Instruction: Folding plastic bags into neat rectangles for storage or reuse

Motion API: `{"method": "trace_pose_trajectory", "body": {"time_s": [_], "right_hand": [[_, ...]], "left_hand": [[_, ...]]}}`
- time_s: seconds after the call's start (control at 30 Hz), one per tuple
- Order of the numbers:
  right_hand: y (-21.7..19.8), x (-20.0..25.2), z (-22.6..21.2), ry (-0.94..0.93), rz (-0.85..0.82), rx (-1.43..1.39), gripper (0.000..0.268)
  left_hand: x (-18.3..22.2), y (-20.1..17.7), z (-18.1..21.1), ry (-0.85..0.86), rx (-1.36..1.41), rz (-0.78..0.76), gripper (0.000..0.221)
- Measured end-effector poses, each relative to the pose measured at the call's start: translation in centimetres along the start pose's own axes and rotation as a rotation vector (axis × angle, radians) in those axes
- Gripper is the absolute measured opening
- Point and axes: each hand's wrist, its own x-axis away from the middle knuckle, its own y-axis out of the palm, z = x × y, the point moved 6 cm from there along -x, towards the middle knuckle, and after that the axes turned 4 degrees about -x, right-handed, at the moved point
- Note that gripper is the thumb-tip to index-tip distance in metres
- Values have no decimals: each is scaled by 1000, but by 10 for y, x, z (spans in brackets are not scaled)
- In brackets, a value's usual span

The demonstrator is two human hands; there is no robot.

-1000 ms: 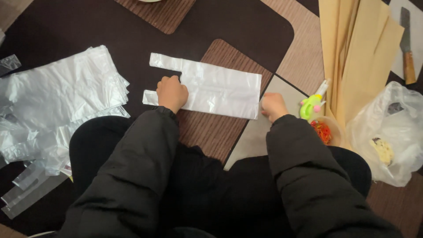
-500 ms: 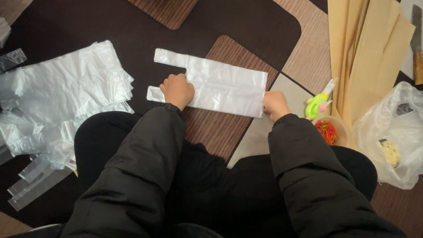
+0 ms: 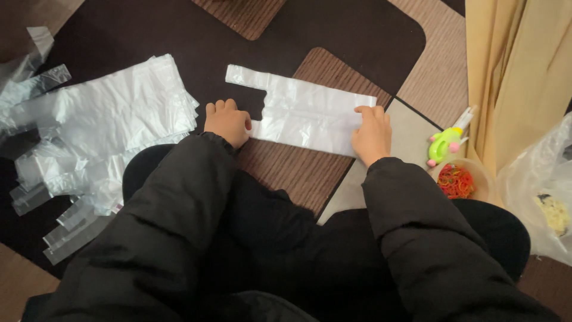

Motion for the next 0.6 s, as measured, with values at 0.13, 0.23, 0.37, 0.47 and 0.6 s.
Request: {"method": "trace_pose_trajectory", "body": {"time_s": [0.13,0.23,0.37,0.47,0.6], "right_hand": [[24,-2,25,169,-149,92,55],[25,-1,28,218,-170,98,58],[26,0,32,258,-204,52,63],[24,2,29,277,-222,46,65],[26,1,35,269,-246,27,67]], "left_hand": [[-10,10,-8,-46,-59,-4,6],[-10,14,-19,-119,-89,-18,15],[-7,18,-36,-263,-84,-64,29],[-1,9,-52,-372,-78,-95,32],[16,-13,-81,-551,-78,-167,42]]}}
